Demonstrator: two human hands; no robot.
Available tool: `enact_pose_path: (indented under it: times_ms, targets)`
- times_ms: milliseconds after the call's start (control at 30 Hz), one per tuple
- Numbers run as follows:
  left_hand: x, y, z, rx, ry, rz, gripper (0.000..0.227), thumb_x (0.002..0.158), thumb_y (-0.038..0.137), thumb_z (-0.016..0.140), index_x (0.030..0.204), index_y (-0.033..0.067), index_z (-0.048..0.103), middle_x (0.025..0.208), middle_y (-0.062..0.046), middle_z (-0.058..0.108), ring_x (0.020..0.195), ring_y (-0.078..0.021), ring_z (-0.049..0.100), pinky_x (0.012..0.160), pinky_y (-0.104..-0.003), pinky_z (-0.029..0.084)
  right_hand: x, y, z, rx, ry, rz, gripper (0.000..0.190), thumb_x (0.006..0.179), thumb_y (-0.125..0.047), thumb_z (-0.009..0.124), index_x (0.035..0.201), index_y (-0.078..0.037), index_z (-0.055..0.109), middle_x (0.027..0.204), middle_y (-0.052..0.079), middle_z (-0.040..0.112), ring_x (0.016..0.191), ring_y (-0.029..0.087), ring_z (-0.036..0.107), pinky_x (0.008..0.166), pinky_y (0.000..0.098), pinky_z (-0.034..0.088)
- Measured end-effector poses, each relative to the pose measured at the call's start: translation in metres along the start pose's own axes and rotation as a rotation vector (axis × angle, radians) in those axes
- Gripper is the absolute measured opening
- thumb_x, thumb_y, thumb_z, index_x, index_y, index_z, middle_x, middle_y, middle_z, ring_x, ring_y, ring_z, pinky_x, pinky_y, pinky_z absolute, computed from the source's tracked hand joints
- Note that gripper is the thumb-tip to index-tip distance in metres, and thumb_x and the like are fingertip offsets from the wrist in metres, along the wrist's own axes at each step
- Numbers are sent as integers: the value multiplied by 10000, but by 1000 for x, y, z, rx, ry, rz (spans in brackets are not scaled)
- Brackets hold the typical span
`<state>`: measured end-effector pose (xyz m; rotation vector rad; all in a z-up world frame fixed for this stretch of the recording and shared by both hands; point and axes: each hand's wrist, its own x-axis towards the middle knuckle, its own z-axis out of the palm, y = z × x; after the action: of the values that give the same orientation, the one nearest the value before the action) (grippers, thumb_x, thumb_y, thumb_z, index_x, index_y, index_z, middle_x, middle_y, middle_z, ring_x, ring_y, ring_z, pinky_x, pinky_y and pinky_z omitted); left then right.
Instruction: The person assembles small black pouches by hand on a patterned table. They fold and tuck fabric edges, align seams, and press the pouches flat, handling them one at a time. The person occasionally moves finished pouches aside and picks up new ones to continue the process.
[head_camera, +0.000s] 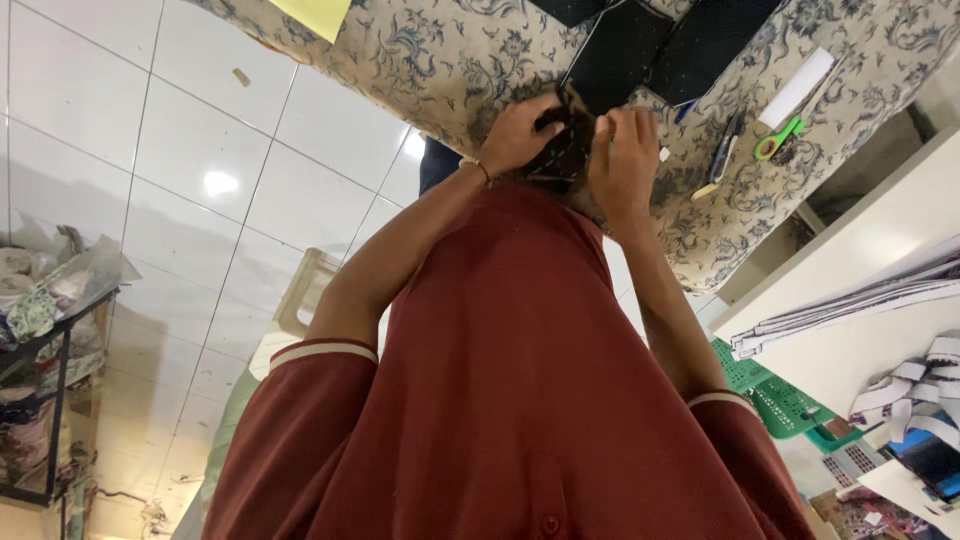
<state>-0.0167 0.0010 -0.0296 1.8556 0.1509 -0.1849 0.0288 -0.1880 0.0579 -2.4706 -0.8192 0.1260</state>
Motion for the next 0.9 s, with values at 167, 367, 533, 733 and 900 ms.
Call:
enact_pose_path:
  times_ms: [167, 367, 533, 733, 900]
  targets:
    - [-2, 1, 6, -57, 30, -57, 239, 994, 102, 659, 1149, 90, 479, 838, -158, 628, 724, -340, 635, 685, -444, 479, -22, -19, 19, -214, -136, -241, 381, 777, -192, 713, 1072, 36, 634, 960, 166, 578, 878, 328, 580, 688, 413, 542]
    - [-12, -6, 7, -91, -23, -97, 157, 1067, 41, 541, 1146, 131, 440, 705, -146, 459, 593, -267, 462, 613, -398, 391, -43, 1, 72, -333, -349, -213, 202, 877, -31, 707, 1057, 16, 629, 1021, 167, 591, 965, 322, 616, 774, 394, 580]
    - [-4, -16, 4, -157, -22, -48, 209, 942, -88, 484, 1035, 99, 467, 813, -121, 421, 712, -222, 413, 672, -354, 407, -32, 11, 70, -176, -338, -190, 130, 859, -24, 646, 973, 32, 620, 992, 194, 605, 933, 370, 626, 769, 445, 559]
    - [6, -21, -2, -191, -169, -102, 115, 974, 60, 576, 987, 97, 685, 954, -38, 719, 862, -188, 659, 785, -357, 515, -13, 12, 41, 175, -299, -46, 133, 834, 50, 615, 965, 29, 613, 931, 207, 624, 820, 387, 614, 711, 494, 493]
    - [6, -9, -8, -77, -257, -159, 186, 856, 128, 704, 1039, 104, 730, 976, -90, 752, 883, -248, 708, 795, -392, 547, 10, 17, 26, 261, -320, -27, 56, 938, 70, 602, 979, 37, 582, 920, 207, 597, 849, 377, 590, 745, 461, 468]
